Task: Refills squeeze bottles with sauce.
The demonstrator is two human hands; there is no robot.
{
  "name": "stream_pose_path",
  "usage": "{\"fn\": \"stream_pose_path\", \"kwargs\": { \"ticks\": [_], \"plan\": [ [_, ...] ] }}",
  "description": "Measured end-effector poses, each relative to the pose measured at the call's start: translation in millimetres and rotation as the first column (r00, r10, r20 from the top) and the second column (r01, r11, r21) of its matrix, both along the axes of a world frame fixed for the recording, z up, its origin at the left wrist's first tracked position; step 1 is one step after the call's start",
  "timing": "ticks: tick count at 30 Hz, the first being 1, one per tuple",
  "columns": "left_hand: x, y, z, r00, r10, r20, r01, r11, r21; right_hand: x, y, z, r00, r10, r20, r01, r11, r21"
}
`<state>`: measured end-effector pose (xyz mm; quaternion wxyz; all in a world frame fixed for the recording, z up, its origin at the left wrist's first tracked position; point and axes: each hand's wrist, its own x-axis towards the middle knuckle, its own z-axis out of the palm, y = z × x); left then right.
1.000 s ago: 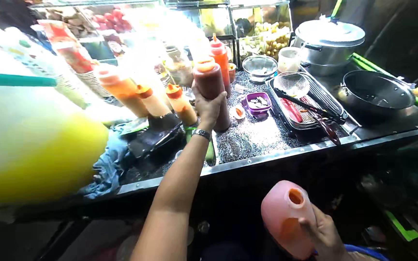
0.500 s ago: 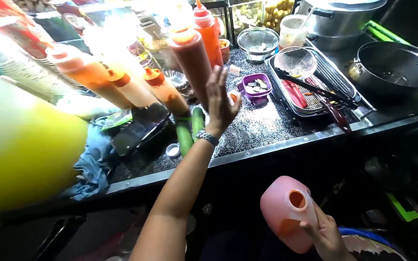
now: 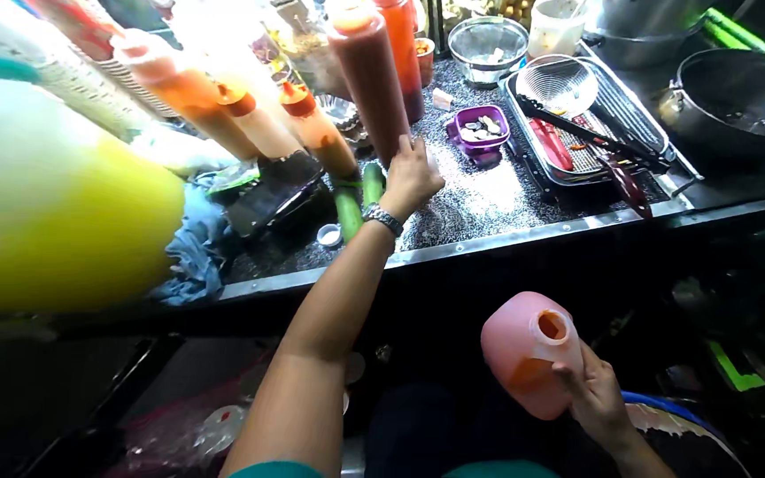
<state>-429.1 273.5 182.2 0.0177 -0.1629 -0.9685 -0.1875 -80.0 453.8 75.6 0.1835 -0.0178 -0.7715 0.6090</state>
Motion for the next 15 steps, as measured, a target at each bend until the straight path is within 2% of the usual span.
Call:
{"fn": "stream_pose_path", "kwargs": {
  "ticks": [5, 9, 12, 15],
  "plan": [
    [4.1, -19.2, 21.7, 0.993, 0.023, 0.115, -0.001, 0.982, -0.191, -0.5, -5.4, -2.1, 1.0, 0.019, -0.001, -0.019, 1.0, 0.023],
    [-5.3, -25.3, 14.1, 0.98, 0.017, 0.196, 0.035, 0.966, -0.257, 1.0, -10.0, -3.0, 1.0, 0.011, -0.001, -0.011, 1.0, 0.026],
    [-6.0, -32.3, 4.8, 0.985, -0.008, 0.175, 0.044, 0.978, -0.205, 1.2, -11.4, -1.7, 1.0, 0.001, -0.004, -0.001, 1.0, 0.021],
    [19.0, -56.0, 21.9, 0.997, 0.013, 0.071, -0.012, 1.0, -0.014, 1.3, -8.9, -2.4, 1.0, 0.004, 0.002, -0.004, 1.0, 0.015]
  ]
}}
